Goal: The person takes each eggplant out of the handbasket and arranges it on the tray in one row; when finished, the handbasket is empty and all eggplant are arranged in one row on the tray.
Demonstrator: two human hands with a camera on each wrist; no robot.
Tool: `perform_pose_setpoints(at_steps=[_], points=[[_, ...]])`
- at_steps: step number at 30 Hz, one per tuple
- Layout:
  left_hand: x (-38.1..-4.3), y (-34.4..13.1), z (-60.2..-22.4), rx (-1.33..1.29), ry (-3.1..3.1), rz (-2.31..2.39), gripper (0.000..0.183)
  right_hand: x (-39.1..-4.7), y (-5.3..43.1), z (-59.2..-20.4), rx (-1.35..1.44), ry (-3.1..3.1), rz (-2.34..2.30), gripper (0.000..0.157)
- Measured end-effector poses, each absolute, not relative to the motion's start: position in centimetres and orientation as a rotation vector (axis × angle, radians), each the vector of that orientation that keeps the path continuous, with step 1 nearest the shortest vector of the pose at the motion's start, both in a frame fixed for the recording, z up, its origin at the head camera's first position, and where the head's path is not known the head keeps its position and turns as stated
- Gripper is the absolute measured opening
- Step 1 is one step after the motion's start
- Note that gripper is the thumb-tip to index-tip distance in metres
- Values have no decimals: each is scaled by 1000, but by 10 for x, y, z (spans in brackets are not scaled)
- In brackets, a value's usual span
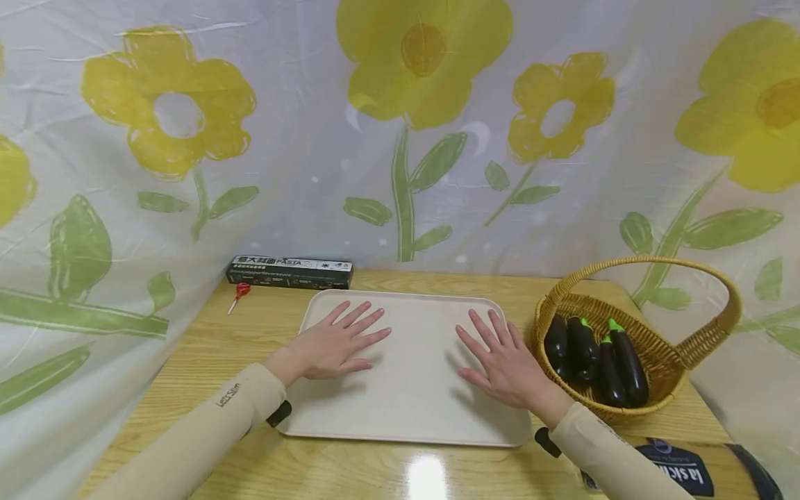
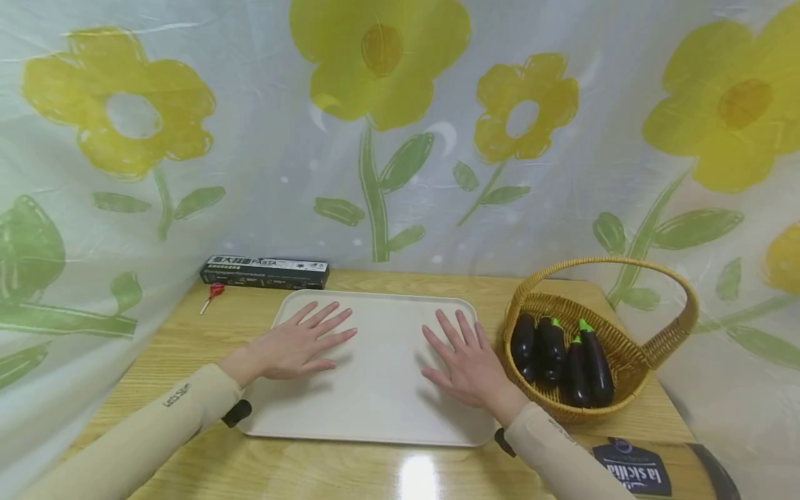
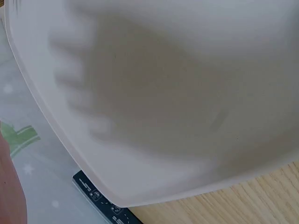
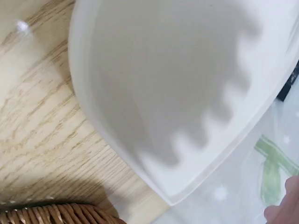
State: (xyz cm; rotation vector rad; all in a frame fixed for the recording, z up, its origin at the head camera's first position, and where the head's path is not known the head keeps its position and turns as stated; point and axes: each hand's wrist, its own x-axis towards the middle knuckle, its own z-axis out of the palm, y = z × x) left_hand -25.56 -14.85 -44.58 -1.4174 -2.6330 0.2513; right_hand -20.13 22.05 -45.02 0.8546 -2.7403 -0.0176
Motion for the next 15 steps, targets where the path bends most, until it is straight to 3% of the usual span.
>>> perform_pose_setpoints(at_steps=[7, 15], points=[[-264, -169, -456, -1288, -2764, -116, 57, -183, 246, -422, 752, -2805, 351, 56], [-255, -240, -472, -779, -2913, -1072, 57, -153, 327, -383, 465, -2800, 705, 38]])
